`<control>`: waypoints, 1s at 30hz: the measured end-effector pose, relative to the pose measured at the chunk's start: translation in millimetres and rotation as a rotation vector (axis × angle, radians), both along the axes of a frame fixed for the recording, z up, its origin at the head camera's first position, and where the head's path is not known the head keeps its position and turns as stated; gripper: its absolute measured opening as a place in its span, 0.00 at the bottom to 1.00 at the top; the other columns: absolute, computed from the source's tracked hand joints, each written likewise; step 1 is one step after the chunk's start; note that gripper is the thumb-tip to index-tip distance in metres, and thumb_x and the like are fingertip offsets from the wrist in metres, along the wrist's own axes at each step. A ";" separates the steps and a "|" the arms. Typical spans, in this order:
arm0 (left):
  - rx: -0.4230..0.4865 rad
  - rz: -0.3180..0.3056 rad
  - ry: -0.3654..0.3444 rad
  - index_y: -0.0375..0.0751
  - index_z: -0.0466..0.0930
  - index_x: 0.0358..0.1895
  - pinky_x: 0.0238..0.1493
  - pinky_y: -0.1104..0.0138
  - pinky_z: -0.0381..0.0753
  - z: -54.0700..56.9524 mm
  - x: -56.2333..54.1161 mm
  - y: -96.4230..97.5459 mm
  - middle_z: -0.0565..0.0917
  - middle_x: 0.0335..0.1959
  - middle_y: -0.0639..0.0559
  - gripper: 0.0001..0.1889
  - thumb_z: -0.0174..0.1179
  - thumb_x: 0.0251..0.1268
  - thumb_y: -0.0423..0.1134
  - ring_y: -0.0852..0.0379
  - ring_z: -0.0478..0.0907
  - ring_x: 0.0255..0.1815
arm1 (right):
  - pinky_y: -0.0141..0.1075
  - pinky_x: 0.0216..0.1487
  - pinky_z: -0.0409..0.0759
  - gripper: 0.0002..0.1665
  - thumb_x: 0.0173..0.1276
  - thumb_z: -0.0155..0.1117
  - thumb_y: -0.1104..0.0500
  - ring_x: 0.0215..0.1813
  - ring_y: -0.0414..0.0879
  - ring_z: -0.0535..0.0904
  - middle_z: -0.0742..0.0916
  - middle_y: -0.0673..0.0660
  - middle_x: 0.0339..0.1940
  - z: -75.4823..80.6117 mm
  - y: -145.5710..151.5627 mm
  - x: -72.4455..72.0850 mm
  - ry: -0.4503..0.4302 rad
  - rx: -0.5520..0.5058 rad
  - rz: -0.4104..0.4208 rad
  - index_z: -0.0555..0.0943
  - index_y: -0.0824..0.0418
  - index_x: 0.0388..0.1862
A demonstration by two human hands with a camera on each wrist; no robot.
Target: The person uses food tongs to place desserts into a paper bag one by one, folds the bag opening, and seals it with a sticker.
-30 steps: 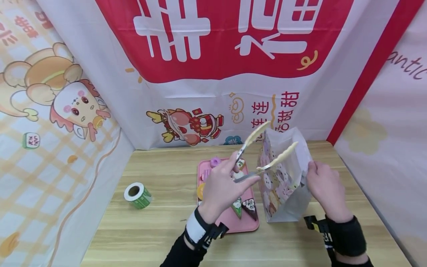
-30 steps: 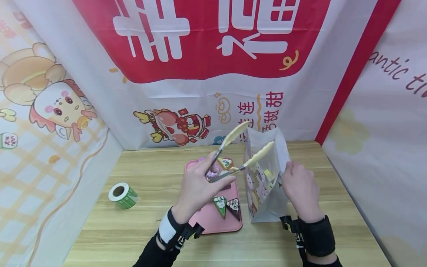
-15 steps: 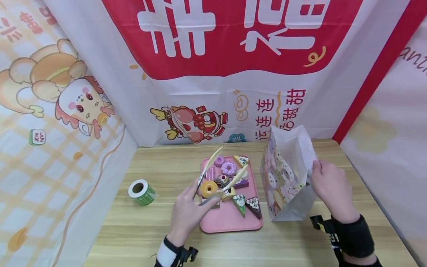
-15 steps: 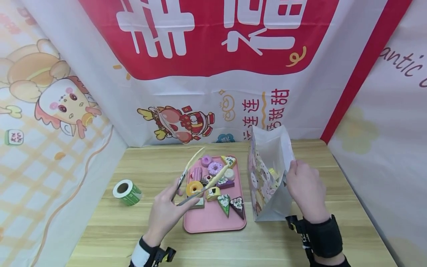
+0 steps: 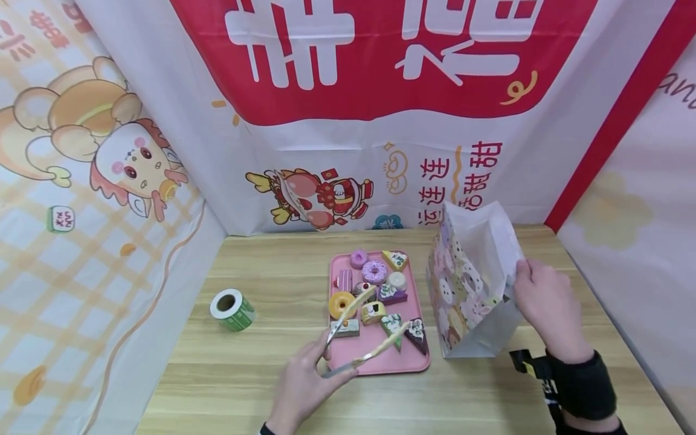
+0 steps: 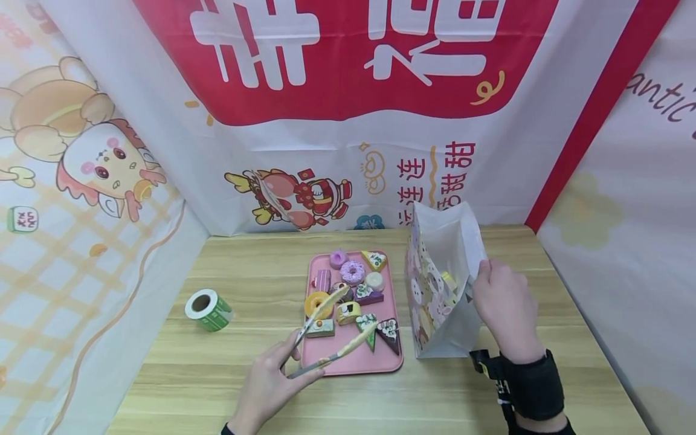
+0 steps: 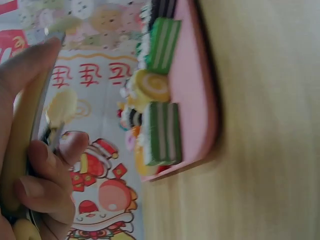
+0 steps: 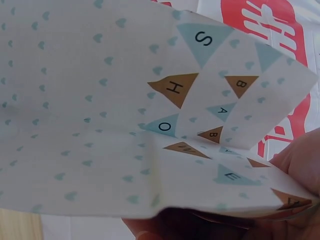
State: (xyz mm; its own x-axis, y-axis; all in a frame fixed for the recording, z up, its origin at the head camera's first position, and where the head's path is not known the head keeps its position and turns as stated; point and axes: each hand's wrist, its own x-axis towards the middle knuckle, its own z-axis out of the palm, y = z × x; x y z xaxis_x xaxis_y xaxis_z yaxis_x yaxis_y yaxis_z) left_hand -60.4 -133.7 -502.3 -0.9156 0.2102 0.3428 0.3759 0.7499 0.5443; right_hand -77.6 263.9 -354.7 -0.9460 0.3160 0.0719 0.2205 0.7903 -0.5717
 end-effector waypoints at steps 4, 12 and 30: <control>-0.054 -0.078 0.073 0.46 0.80 0.61 0.19 0.75 0.66 -11.0 0.9 -0.4 0.75 0.24 0.66 0.43 0.74 0.41 0.66 0.70 0.65 0.19 | 0.41 0.19 0.65 0.30 0.81 0.34 0.49 0.26 0.55 0.72 0.76 0.63 0.25 -0.2 0.1 -0.8 -0.002 0.003 -0.006 0.76 0.73 0.44; -0.094 -0.183 0.082 0.42 0.83 0.56 0.24 0.71 0.74 -27.1 -6.4 -10.7 0.80 0.25 0.59 0.37 0.73 0.46 0.64 0.65 0.74 0.22 | 0.41 0.19 0.64 0.29 0.81 0.34 0.50 0.24 0.55 0.71 0.74 0.61 0.22 0.8 1.6 -0.1 0.019 0.015 0.001 0.76 0.71 0.38; -0.144 -0.157 -0.089 0.40 0.82 0.57 0.22 0.70 0.70 -23.7 -15.4 -7.9 0.78 0.24 0.60 0.38 0.74 0.45 0.63 0.69 0.68 0.21 | 0.41 0.20 0.64 0.29 0.82 0.33 0.50 0.26 0.55 0.71 0.74 0.59 0.22 1.9 6.6 0.3 -0.001 0.020 0.009 0.76 0.70 0.38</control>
